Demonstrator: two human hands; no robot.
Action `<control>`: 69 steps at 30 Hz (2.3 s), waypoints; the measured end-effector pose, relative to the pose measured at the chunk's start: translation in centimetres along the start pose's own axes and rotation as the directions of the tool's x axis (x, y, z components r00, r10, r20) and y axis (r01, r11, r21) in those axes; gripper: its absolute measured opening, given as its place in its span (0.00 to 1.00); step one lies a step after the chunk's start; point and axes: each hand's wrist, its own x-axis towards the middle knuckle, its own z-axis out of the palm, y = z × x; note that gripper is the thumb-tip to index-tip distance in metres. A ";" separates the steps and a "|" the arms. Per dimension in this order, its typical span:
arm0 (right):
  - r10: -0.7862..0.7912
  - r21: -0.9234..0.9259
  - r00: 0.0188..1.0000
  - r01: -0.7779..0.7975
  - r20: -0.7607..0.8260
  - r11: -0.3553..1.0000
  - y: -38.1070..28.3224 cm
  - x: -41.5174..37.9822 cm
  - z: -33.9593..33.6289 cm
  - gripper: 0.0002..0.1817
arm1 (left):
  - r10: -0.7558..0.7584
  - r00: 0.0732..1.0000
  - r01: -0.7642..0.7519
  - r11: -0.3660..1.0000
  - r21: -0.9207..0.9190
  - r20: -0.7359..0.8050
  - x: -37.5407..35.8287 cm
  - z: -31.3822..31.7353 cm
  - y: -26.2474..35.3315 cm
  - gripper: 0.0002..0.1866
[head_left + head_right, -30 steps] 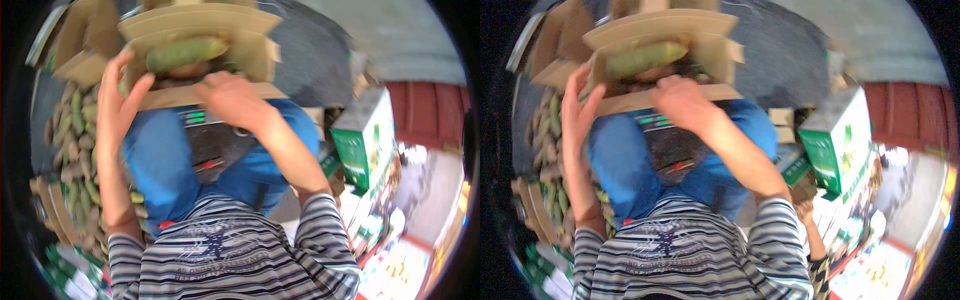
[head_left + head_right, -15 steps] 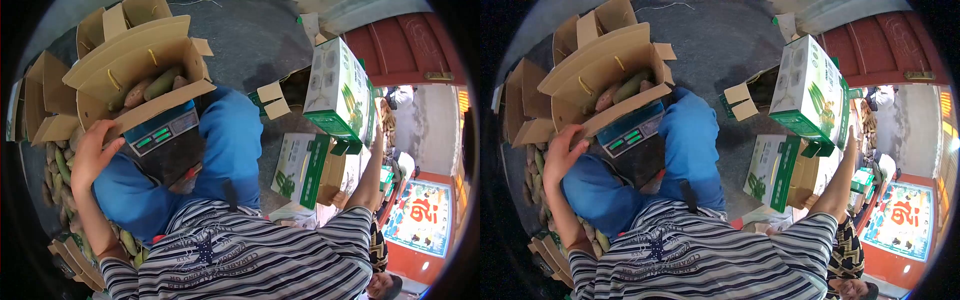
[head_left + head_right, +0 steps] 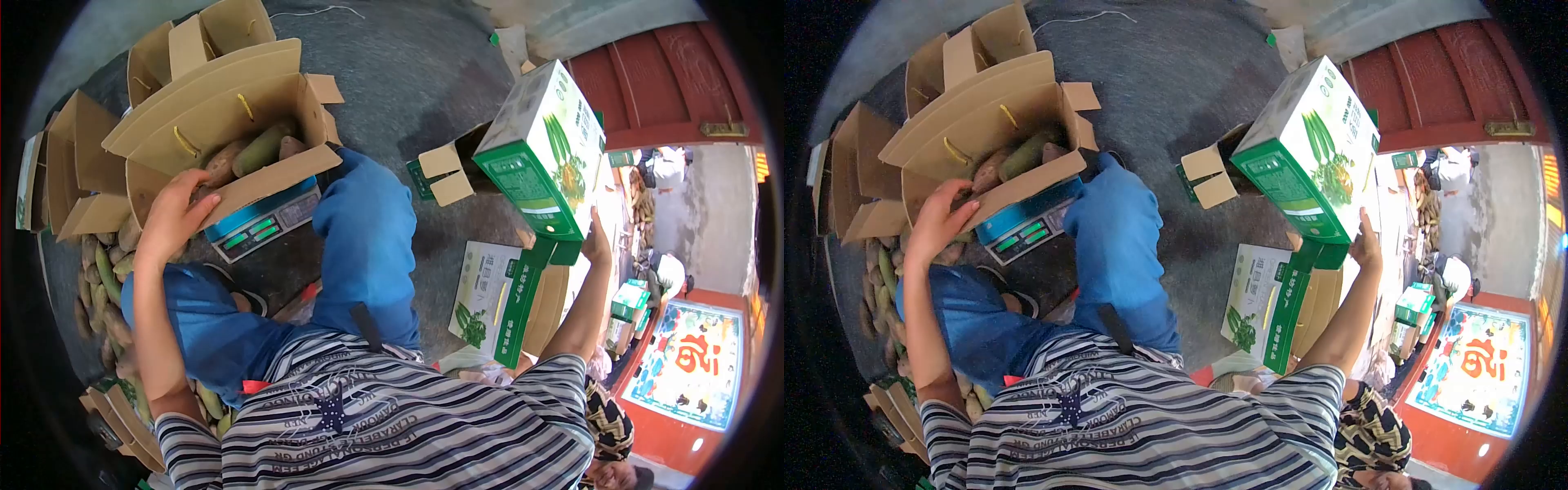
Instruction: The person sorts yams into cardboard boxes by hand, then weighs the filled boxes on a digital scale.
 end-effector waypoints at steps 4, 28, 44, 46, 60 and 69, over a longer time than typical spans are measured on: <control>-0.125 0.356 0.970 0.045 0.207 0.934 1.2 4.7 -1.5 0.28 | 0.146 0.989 -0.146 0.989 0.003 -0.037 1.5 1.5 -0.2 0.19; -0.724 0.104 0.609 0.738 0.323 0.667 -16.8 -1.1 52.3 0.11 | 0.175 0.975 -0.168 0.984 -0.062 0.140 0.9 2.5 0.4 0.41; -0.608 0.076 0.536 0.711 0.586 0.699 -11.6 -1.4 58.8 0.13 | 0.191 0.964 -0.182 0.981 -0.067 0.187 1.4 2.5 0.1 0.41; -0.622 0.038 0.518 0.750 0.587 0.660 -11.9 -1.5 58.8 0.13 | 0.187 0.963 -0.179 0.982 -0.063 0.192 1.4 2.5 0.1 0.41; -0.763 -0.250 0.340 0.939 0.550 0.238 -10.3 -5.9 66.2 0.15 | 0.168 0.964 -0.160 0.986 -0.054 0.204 1.6 2.5 0.4 0.42; -0.646 0.113 0.280 0.860 0.711 0.497 -13.0 -12.5 58.9 0.17 | 0.155 0.969 -0.152 0.988 -0.029 0.191 1.4 2.8 0.4 0.42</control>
